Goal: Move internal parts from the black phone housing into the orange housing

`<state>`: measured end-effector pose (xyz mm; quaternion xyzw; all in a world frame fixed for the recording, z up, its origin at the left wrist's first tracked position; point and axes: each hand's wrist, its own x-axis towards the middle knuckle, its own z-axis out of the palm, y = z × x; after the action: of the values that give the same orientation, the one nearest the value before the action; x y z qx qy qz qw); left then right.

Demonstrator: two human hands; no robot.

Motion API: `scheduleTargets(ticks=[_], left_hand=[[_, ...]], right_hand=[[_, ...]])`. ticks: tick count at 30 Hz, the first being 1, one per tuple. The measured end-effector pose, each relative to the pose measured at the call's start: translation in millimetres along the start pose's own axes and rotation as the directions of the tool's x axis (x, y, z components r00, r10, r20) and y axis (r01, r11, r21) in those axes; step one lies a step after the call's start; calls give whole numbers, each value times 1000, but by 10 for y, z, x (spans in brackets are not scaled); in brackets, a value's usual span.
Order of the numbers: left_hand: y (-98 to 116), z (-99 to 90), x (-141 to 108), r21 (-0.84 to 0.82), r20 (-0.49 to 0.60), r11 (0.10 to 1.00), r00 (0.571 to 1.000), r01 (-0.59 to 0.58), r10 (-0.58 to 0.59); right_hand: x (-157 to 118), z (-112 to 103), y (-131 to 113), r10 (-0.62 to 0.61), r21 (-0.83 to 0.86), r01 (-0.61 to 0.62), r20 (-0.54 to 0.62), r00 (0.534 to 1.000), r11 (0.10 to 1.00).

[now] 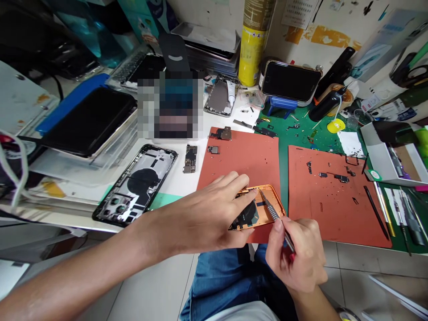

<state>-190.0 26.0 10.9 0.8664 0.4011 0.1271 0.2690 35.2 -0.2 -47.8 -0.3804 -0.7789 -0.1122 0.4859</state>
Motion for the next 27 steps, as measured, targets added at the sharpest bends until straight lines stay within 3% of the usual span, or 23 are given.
scheduleTargets(ticks=[27], left_hand=[[-2, -2, 10, 46, 24, 999, 999, -26, 25]], right_hand=[[41, -1, 39, -35, 11, 35, 15, 999, 999]])
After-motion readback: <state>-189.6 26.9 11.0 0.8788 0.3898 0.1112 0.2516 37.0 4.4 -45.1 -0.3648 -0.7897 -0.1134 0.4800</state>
